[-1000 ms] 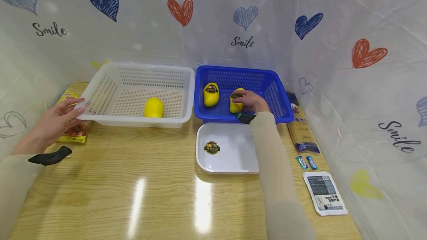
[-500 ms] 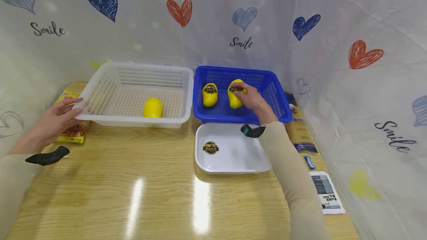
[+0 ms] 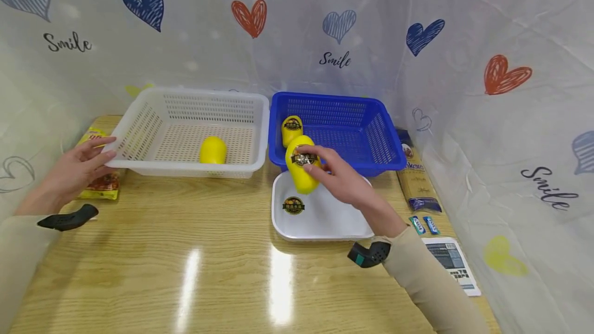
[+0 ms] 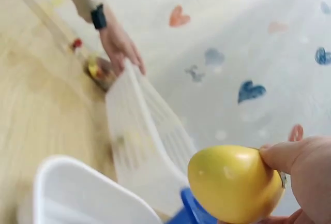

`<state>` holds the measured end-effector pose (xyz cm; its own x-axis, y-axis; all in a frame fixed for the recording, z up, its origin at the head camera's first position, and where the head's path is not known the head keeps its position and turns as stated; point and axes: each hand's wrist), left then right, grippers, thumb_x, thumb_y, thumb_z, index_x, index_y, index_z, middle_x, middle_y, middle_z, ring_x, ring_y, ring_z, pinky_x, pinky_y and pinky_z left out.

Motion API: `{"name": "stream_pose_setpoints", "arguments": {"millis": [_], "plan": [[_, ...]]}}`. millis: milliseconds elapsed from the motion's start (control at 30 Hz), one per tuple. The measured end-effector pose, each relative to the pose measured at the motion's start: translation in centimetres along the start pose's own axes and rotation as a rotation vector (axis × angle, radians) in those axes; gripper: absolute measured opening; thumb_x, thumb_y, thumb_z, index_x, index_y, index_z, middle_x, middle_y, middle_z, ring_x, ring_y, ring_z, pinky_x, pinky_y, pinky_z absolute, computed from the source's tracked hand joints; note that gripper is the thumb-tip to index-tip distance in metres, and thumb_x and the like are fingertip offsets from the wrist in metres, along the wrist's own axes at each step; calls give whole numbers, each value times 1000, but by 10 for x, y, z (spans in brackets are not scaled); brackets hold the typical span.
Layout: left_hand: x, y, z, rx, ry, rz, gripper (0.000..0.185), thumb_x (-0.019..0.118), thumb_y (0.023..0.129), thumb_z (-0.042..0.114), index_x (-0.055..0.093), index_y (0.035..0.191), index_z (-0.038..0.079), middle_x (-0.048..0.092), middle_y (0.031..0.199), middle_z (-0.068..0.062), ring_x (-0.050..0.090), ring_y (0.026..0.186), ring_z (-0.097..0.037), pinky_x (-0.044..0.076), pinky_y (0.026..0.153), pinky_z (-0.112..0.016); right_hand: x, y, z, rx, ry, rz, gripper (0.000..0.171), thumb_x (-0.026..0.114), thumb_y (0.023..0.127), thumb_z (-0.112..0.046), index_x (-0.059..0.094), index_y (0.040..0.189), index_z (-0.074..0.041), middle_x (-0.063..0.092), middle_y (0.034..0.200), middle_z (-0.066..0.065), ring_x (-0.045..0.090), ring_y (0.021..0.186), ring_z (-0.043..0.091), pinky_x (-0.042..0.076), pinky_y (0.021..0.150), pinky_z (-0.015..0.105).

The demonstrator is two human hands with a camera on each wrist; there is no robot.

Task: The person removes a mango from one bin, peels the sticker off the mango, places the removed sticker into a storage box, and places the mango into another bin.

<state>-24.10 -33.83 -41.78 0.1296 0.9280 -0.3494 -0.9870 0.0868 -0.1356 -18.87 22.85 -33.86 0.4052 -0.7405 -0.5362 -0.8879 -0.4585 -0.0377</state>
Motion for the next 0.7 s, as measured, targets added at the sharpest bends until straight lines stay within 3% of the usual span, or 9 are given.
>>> {"name": "stream_pose_setpoints", "arguments": {"millis": [100, 300, 500, 700], "plan": [[0, 0, 0, -10, 10, 0, 71, 54, 97, 43, 24, 156, 18, 37, 143, -9, 60, 96, 5, 55, 81, -20, 19, -9, -6, -16, 67, -39, 40, 47, 105, -31, 43, 144, -28, 42, 144, 3, 60, 109, 26, 49, 90, 42], [1, 0, 0, -12, 12, -1, 71, 54, 97, 43, 23, 156, 18, 36, 143, -9, 60, 97, 5, 55, 82, -20, 68, -21, -20, -75, 159, -207, 41, 48, 105, -26, 41, 145, -30, 42, 142, 0, 60, 105, 21, 52, 86, 39], [1, 2, -1, 1, 12, 4, 70, 53, 98, 42, 24, 156, 17, 36, 144, -11, 59, 97, 6, 55, 81, -20, 120, -20, -20, -154, 66, -297, 42, 52, 103, -26, 44, 144, -28, 36, 147, 5, 52, 116, 21, 50, 92, 30], [1, 0, -1, -2, 26, 3, 70, 54, 97, 44, 25, 156, 19, 37, 143, -10, 60, 97, 5, 55, 81, -21, 163, -7, 1, -141, -84, -332, 42, 53, 101, -35, 47, 142, -31, 35, 147, 16, 42, 126, 24, 45, 93, 31]]}}
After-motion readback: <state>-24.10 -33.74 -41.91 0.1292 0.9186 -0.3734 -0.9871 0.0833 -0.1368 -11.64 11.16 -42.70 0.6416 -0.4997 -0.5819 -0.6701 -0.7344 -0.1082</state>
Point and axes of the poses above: each hand's wrist, its own y-axis towards the middle knuckle, its own x-axis out of the palm, z = x × y
